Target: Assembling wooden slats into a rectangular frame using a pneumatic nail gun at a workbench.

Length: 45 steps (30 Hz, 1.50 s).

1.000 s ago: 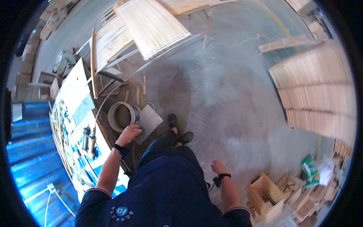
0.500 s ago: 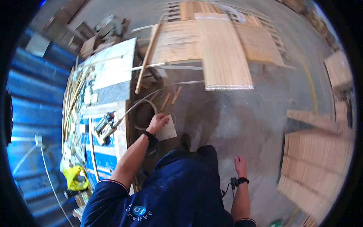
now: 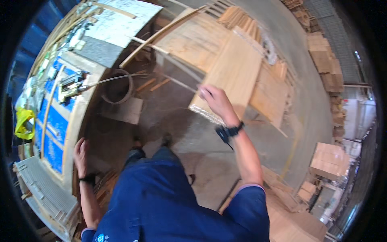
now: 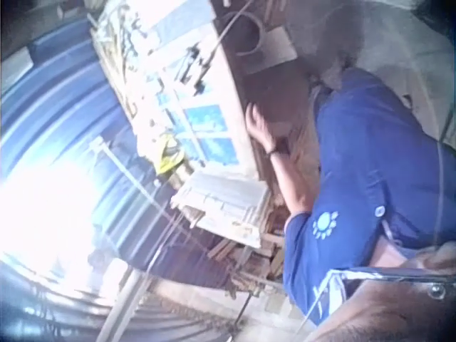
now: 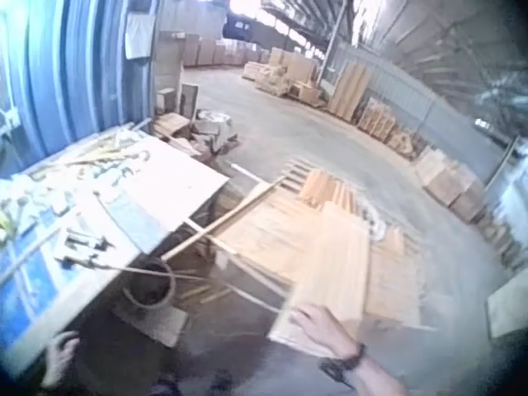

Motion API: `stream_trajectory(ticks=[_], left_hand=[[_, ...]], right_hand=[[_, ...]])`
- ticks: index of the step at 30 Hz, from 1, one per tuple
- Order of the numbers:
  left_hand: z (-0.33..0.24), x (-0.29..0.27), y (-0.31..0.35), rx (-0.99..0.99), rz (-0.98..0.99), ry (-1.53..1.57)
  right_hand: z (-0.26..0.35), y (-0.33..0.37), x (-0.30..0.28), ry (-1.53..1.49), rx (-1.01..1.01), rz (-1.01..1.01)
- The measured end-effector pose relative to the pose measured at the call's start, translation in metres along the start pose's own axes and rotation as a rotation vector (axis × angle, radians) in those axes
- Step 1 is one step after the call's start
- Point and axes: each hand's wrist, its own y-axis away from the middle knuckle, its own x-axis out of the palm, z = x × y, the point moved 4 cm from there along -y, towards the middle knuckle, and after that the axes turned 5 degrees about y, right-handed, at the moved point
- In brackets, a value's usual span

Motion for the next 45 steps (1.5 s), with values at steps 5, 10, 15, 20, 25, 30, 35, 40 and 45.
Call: stream_trajectory(ticks=[5, 10, 15, 20, 25, 30, 35, 40, 45], left_hand=[[0.116, -0.083, 0.136, -0.072, -0.173, -0.069], [0.187, -0.072, 0.27, -0.335, -0.328, 0.097], [0.182, -0.101, 0.241, -0.419, -0.237, 0.047], [0.122, -0.163, 0.091, 0.034, -0.386, -0.23], [0.007, -0.183, -0.048, 0.339, -0.302, -0.306], [-0.011, -0.168, -0.092, 0.471, -0.371, -0.324], [0.037, -0.145, -0.069, 0.174, -0.317, -0.468], [0.069, -0.168, 0.006, 0.053, -0.673, -0.469], [0.09, -0.221, 0.061, -0.133, -0.972, -0.464]], right_hand=[[0.083, -0.145, -0.003, -0.103, -0.168, -0.01], [0.222, -0.242, 0.036, -0.003, -0.378, 0.118], [0.312, -0.266, 0.104, 0.053, -0.39, 0.116], [0.31, -0.198, 0.212, -0.221, -0.372, 0.274], [0.23, -0.143, 0.323, -0.219, -0.084, 0.549], [0.289, -0.179, 0.366, 0.134, -0.533, 0.409], [0.346, -0.248, 0.409, 0.255, -0.844, 0.3], [0.378, -0.261, 0.463, 0.422, -0.989, 0.338], [0.362, -0.251, 0.493, 0.532, -0.886, 0.326]])
